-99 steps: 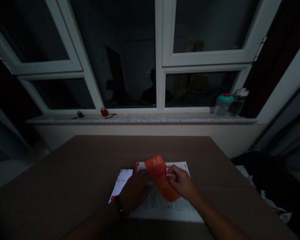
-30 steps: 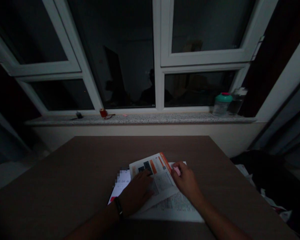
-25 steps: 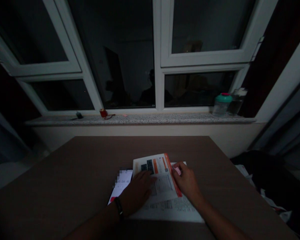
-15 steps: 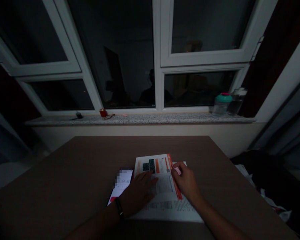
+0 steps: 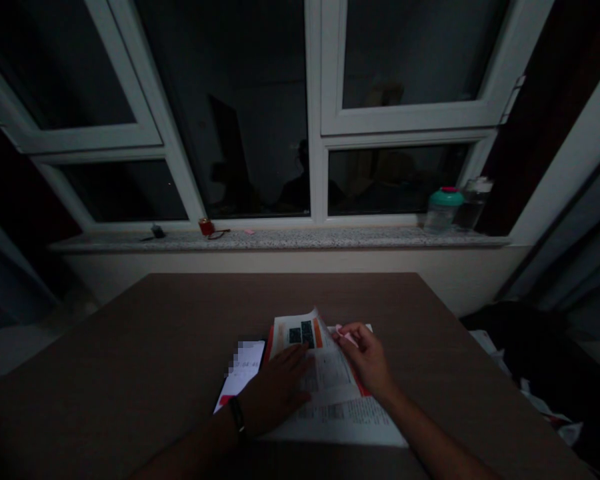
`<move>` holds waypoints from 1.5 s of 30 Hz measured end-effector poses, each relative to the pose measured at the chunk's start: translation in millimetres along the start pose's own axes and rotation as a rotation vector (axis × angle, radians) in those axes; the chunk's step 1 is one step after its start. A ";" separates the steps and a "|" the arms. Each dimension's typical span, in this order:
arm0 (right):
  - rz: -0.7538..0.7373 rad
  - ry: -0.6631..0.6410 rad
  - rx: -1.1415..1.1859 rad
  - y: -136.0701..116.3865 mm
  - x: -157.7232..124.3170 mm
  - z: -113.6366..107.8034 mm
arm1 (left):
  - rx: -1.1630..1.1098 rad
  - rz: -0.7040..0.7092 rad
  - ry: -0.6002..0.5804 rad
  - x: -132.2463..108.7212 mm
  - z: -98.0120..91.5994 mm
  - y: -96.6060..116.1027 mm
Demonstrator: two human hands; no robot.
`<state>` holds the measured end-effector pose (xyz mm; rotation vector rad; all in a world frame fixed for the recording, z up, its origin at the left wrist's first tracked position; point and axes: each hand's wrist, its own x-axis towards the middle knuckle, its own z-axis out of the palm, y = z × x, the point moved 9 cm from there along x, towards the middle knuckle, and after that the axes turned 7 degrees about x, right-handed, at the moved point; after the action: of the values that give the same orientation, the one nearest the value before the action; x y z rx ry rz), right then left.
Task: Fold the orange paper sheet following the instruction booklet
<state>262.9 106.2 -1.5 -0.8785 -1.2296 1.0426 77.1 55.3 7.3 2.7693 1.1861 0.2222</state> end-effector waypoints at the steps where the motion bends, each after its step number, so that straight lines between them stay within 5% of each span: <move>1: -0.001 -0.018 0.006 -0.9 -1.3 2.3 | -0.021 0.011 0.014 0.0 -0.6 1.0; 21: 0.176 -0.263 0.245 -6.1 -11.9 43.5 | -0.226 0.030 0.029 2.7 -9.4 9.4; 31: 0.133 -0.294 0.199 -0.3 -17.2 55.3 | -0.058 0.005 0.041 5.5 -1.9 6.1; 38: -0.016 -0.237 -0.198 -20.2 -5.8 29.5 | 0.079 -0.089 0.053 2.0 -3.1 -1.9; 45: -0.167 -0.406 -0.488 -20.0 -6.7 26.7 | 0.007 -0.103 0.061 1.4 0.5 -7.5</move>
<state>239.2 93.3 19.2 -0.9343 -1.9188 0.8183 72.8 61.5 5.6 2.7165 1.3421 0.2951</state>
